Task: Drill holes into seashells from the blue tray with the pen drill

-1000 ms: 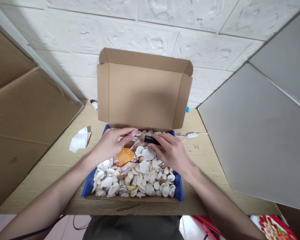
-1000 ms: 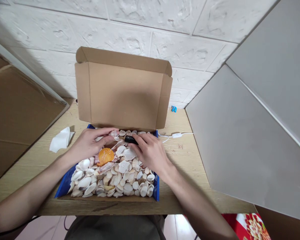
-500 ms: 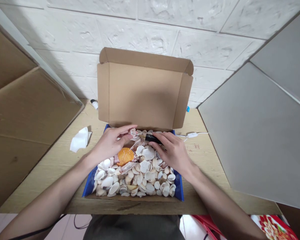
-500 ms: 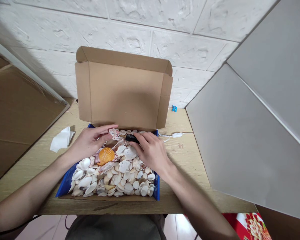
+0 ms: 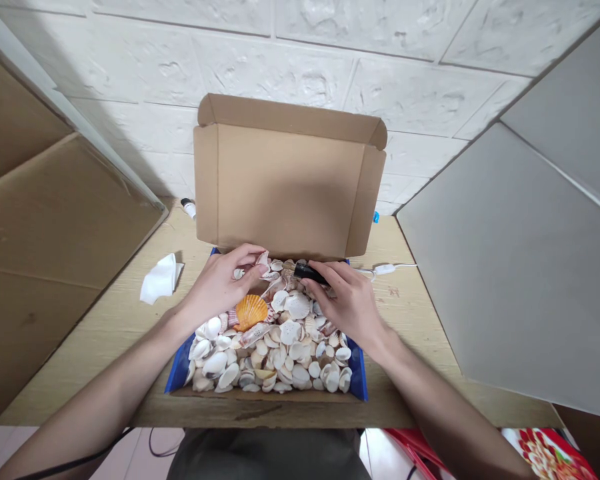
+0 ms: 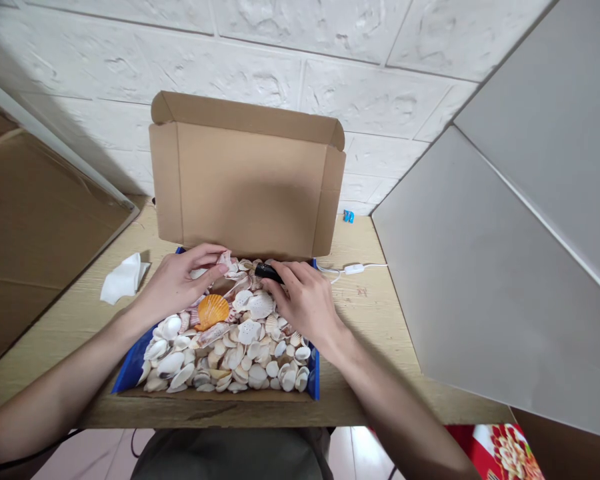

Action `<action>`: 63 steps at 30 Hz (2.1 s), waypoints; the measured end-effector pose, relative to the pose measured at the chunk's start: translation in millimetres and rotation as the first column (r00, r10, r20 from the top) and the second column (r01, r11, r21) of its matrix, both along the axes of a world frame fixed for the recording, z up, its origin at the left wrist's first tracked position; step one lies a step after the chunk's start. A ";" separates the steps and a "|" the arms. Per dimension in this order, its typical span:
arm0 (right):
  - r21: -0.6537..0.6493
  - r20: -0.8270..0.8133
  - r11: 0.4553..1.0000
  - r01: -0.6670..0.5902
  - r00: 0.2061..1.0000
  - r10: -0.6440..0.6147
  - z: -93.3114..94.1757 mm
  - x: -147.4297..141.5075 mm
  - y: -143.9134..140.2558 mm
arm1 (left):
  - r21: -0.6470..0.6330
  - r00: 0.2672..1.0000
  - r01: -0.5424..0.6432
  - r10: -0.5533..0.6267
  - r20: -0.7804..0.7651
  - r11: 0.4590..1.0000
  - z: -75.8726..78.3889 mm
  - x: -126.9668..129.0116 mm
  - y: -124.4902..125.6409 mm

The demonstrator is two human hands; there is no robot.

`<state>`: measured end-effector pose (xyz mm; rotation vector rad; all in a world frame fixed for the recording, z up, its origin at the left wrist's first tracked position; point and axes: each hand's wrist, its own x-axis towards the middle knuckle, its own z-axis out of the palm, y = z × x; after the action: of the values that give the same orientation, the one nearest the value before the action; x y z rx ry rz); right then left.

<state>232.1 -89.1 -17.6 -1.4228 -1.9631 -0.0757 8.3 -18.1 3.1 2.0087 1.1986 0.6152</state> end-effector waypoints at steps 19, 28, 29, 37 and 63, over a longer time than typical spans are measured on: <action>-0.028 -0.023 0.998 0.055 0.998 -0.055 -2.1 1.0 0.5 | 0.290 0.985 0.145 -0.111 -0.130 0.946 -1.8 1.6 2.9; -0.055 -0.040 0.998 0.041 0.998 -0.043 -1.3 0.7 0.9 | 0.288 0.912 0.381 -0.306 -0.275 0.878 4.9 3.6 -8.9; -0.055 -0.038 0.998 0.040 0.998 -0.042 -1.2 0.7 0.9 | 0.259 0.886 0.435 -0.360 -0.291 0.862 3.6 3.2 -9.2; -0.063 -0.030 0.997 0.044 0.999 -0.046 -1.7 1.0 0.2 | 0.193 0.818 0.515 -0.411 -0.402 0.835 3.7 2.2 -13.5; -0.011 -0.080 1.000 0.007 0.997 -0.008 -0.9 0.9 -1.1 | 0.040 0.993 0.070 -0.066 -0.098 0.997 7.5 4.4 -4.0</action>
<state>233.0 -90.2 -18.5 -1.4188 -1.8952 -0.0111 12.7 -22.1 10.7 2.1281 1.1769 0.5191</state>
